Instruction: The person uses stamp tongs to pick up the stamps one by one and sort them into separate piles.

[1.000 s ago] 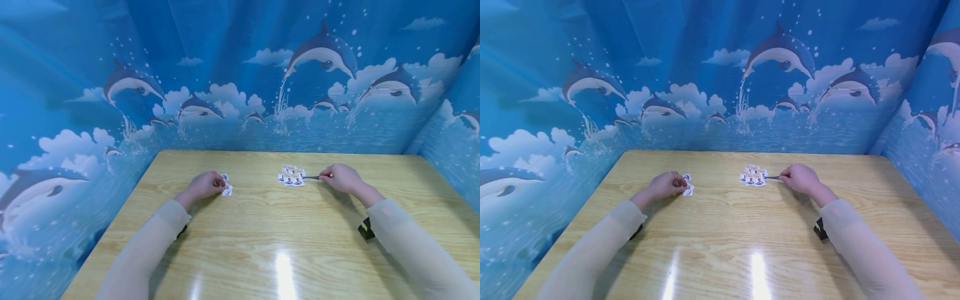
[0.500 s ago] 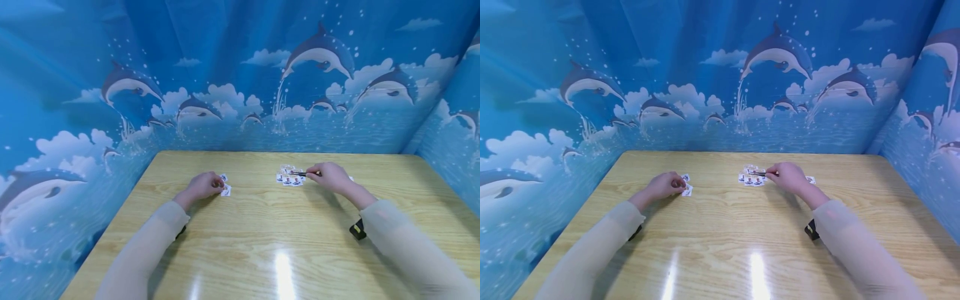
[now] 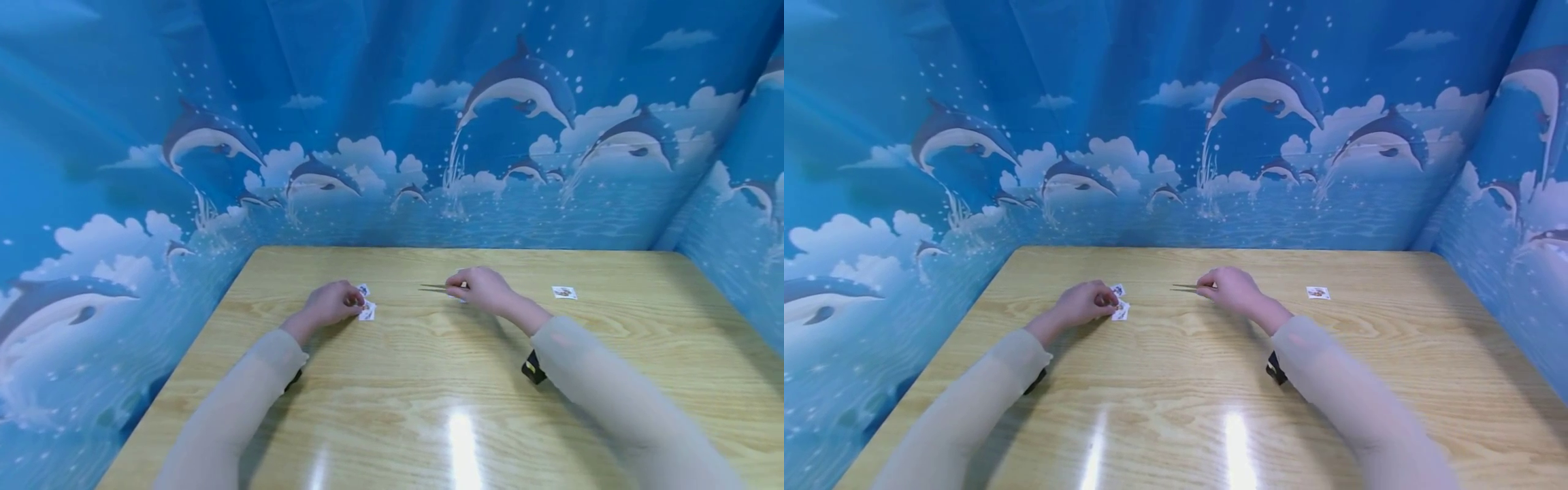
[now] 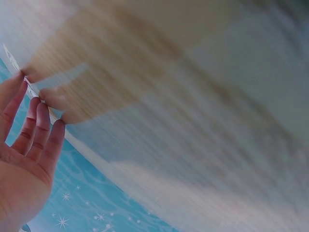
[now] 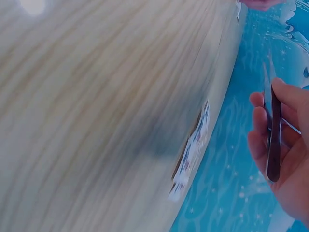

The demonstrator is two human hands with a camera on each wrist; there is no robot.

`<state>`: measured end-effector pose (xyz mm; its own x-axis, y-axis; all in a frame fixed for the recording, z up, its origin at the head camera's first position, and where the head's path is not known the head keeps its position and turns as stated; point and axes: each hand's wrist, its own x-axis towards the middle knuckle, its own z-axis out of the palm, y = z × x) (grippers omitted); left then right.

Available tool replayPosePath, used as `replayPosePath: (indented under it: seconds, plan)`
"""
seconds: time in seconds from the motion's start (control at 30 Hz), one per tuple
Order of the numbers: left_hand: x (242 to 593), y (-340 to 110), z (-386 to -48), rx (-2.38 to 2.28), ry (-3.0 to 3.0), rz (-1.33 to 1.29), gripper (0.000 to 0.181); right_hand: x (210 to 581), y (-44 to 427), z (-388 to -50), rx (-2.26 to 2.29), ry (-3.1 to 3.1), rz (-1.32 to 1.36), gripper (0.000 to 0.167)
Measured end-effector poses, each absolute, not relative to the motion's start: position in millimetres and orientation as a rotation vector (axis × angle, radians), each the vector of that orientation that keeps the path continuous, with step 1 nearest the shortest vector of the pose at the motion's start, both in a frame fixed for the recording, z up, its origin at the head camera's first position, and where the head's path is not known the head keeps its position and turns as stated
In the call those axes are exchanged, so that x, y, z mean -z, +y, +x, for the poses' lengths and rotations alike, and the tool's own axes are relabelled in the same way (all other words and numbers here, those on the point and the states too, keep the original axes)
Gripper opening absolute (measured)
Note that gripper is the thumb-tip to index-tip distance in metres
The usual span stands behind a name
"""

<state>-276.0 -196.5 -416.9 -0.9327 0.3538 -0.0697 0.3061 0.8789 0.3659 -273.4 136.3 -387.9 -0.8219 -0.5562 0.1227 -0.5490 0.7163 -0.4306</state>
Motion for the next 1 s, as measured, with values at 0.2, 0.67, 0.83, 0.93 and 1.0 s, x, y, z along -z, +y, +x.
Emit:
replayPosePath:
  seconds: [0.2, 0.67, 0.83, 0.93, 1.0]
  plan:
    - [417, -200, -275, -0.536, 2.917, 0.501, 0.010, 391, 109, -282, 0.751, 2.828, -0.955, 0.026]
    - [418, -201, -276, -0.531, 2.927, 0.565, 0.011, 402, 62, -287, 0.586, 2.775, -0.983, 0.020]
    - [416, -198, -273, -0.542, 2.926, 0.544, 0.014, 403, 54, -288, 0.531, 2.772, -0.970, 0.021]
    - [416, -197, -273, -0.562, 2.934, 0.536, 0.014, 404, 50, -287, 0.524, 2.762, -0.949, 0.020]
    - [417, -197, -273, -0.564, 2.941, 0.536, 0.012, 404, 48, -286, 0.524, 2.753, -0.941, 0.020]
